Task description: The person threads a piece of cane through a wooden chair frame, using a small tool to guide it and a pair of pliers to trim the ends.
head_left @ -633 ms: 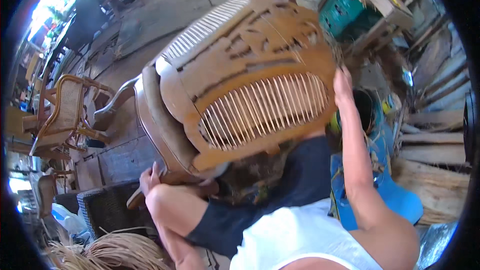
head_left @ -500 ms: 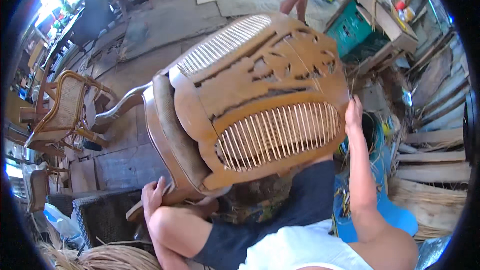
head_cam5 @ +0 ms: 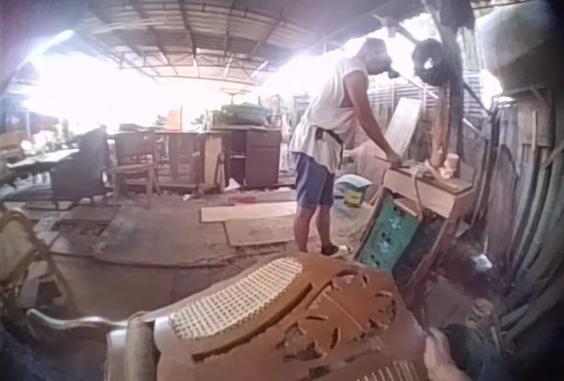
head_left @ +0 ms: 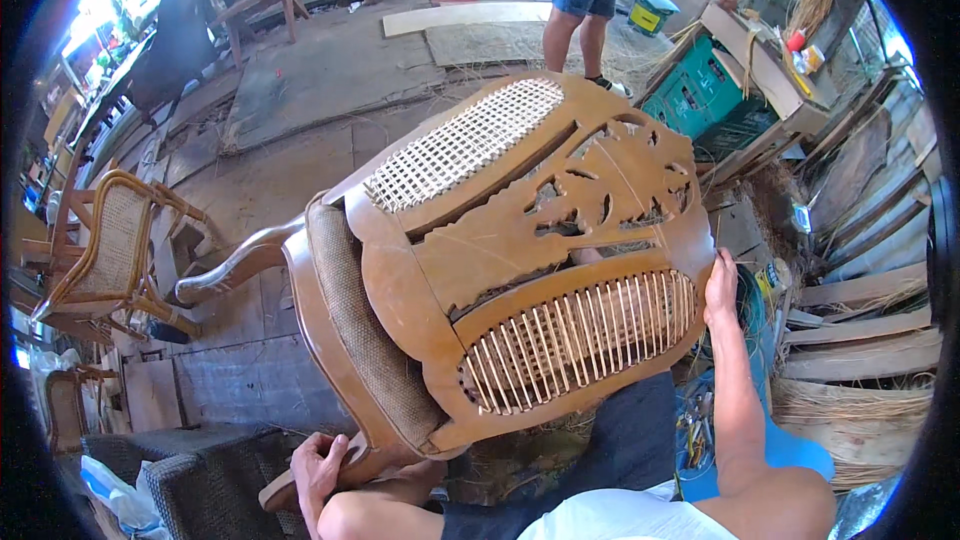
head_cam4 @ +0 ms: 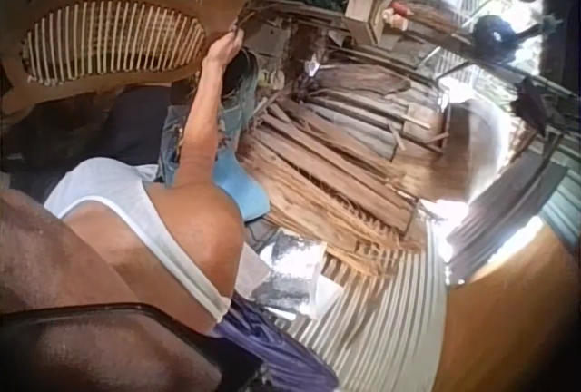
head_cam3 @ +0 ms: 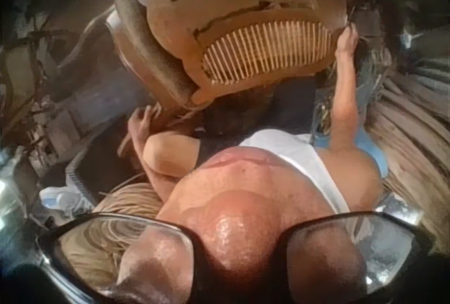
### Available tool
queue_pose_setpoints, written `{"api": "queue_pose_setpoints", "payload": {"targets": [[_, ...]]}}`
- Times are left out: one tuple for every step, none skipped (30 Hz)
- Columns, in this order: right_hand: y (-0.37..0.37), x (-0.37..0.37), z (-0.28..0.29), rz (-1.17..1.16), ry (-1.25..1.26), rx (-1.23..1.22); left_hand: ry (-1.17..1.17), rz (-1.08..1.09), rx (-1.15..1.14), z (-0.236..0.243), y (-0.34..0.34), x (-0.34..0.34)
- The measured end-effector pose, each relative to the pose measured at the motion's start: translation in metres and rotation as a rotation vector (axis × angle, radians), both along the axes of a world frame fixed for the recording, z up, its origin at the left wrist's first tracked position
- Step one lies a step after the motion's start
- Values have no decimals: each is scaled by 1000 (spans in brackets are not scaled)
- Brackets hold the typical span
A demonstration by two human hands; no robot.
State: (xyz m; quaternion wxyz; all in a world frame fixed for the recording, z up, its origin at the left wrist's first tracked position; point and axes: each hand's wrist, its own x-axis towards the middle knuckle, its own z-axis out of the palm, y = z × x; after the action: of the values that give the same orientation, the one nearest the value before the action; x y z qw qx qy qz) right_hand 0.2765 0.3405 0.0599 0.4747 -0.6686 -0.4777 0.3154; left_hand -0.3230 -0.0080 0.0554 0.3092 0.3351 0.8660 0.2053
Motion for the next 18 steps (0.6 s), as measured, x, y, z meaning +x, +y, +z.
{"api": "queue_pose_setpoints", "payload": {"targets": [[-1,-3,4,-5,16,11,25,-11,-13,1,0,0],[-1,-6,6,9,80,30,13,-1,7,2,1,1],[-1,-8,7,-8,35,21,17,-4,19,4,1,1],[-1,-8,8,24,77,29,34,-4,-10,5,2,2],[-1,-9,7,25,176,20,22,-1,23,6,2,3],[-1,-9,6,45,195,75,24,8,19,7,3,4],[0,-8,4,26,144,70,32,7,5,7,3,4],[0,-7,3,36,132,66,26,22,13,8,3,5],[0,-6,3,44,167,77,17,21,30,9,4,6],[1,-6,2,52,125,62,17,15,33,9,3,6],[1,-6,2,46,135,79,11,30,46,10,3,6],[1,-6,2,40,146,94,29,20,45,11,3,6],[1,-7,2,50,150,91,59,2,22,11,3,6],[1,-8,3,58,156,98,48,18,40,11,3,6],[1,-10,3,48,173,106,59,15,36,11,3,7],[0,-11,3,25,114,120,77,-1,33,11,3,7],[0,-12,4,40,87,115,65,12,35,10,4,7],[-1,-12,4,22,80,115,58,29,28,10,3,7]]}}
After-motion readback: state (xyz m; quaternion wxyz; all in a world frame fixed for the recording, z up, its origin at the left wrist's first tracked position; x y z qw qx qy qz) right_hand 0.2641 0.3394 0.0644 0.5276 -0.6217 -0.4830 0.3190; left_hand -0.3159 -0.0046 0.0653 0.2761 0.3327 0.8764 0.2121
